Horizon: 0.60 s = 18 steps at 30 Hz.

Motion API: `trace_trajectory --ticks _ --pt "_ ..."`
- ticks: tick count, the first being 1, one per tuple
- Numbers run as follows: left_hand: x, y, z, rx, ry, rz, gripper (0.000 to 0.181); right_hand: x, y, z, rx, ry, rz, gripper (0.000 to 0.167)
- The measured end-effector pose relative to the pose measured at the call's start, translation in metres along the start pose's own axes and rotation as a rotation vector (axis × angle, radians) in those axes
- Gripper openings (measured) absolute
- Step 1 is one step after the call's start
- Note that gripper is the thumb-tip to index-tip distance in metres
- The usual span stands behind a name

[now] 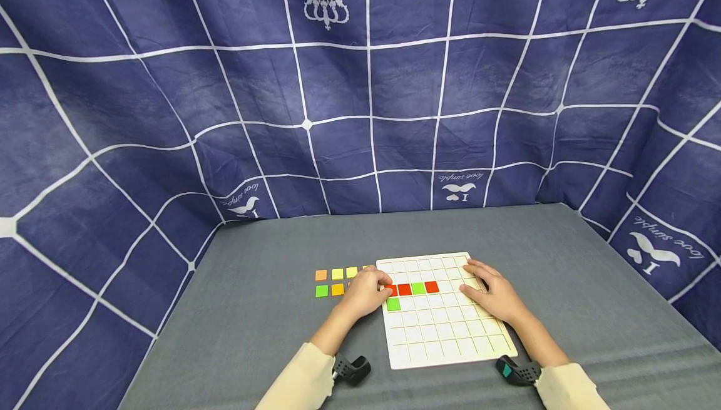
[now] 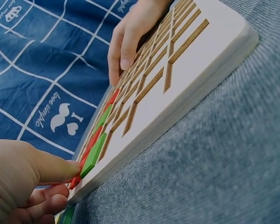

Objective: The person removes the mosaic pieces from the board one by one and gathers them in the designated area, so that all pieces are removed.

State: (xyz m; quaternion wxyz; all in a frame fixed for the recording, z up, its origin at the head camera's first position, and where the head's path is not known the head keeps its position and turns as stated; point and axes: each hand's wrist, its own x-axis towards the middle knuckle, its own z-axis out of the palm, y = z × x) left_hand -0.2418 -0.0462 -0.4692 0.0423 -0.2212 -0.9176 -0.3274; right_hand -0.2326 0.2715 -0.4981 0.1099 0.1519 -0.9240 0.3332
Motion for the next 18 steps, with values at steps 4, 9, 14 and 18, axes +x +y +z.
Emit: trace_trajectory --ticks 4,9,14,18 --pt "-0.0001 0.0008 -0.0001 0.002 0.000 -0.007 0.007 -0.0002 0.0005 0.0001 0.003 0.000 -0.002 0.056" --pt "-0.0002 0.0015 0.0002 -0.006 0.014 -0.011 0.006 0.0001 0.0007 0.0004 0.006 0.001 -0.001 0.055" --pt "0.0009 0.0014 0.0005 -0.039 0.034 -0.011 0.006 0.0003 0.0009 0.0008 0.006 0.004 -0.004 0.055" --pt "0.0013 0.0023 -0.0009 -0.099 0.035 -0.013 0.004 0.0002 0.0023 0.0017 0.013 0.011 -0.011 0.055"
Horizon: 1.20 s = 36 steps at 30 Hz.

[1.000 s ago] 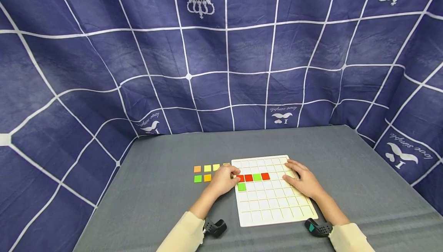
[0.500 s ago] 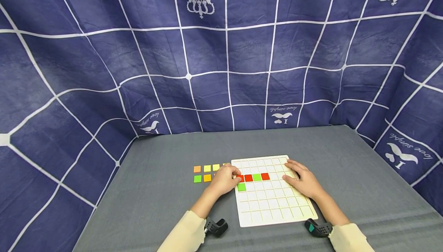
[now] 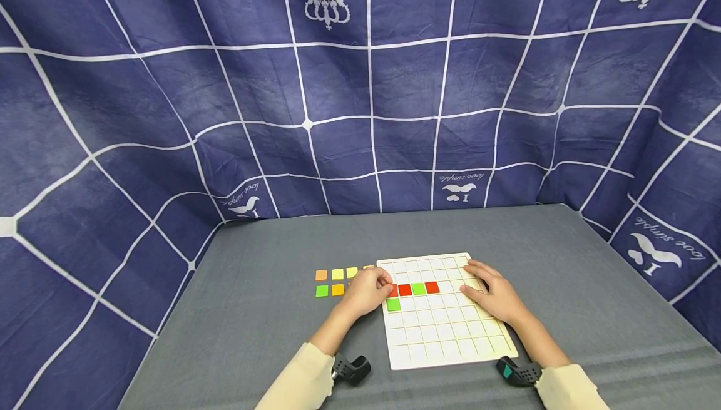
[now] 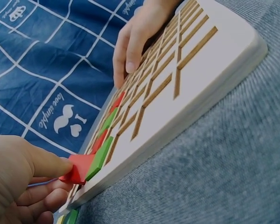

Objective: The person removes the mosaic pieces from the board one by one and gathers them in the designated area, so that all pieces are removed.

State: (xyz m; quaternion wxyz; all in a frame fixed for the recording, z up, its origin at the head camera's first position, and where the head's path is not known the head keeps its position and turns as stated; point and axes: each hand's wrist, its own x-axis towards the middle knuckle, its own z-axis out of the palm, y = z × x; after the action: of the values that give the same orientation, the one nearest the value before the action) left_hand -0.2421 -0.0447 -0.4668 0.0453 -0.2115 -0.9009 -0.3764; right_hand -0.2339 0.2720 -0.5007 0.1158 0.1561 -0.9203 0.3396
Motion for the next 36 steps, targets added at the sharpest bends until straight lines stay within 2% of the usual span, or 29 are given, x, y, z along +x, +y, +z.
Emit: trace_trajectory --ticks 9,23,32,36 --pt "-0.003 0.004 -0.004 -0.073 -0.013 0.000 0.005 -0.001 0.002 0.001 0.005 0.005 -0.006 0.054" --pt "-0.005 0.000 -0.007 -0.157 -0.020 -0.017 0.004 -0.001 0.001 0.000 0.012 0.001 0.002 0.055" --pt "-0.007 -0.004 -0.013 -0.119 -0.002 -0.029 0.002 0.000 0.001 0.000 0.007 -0.004 0.007 0.056" --pt "-0.009 -0.005 -0.015 -0.132 -0.009 -0.045 0.004 0.000 0.000 -0.001 0.007 -0.003 0.006 0.056"
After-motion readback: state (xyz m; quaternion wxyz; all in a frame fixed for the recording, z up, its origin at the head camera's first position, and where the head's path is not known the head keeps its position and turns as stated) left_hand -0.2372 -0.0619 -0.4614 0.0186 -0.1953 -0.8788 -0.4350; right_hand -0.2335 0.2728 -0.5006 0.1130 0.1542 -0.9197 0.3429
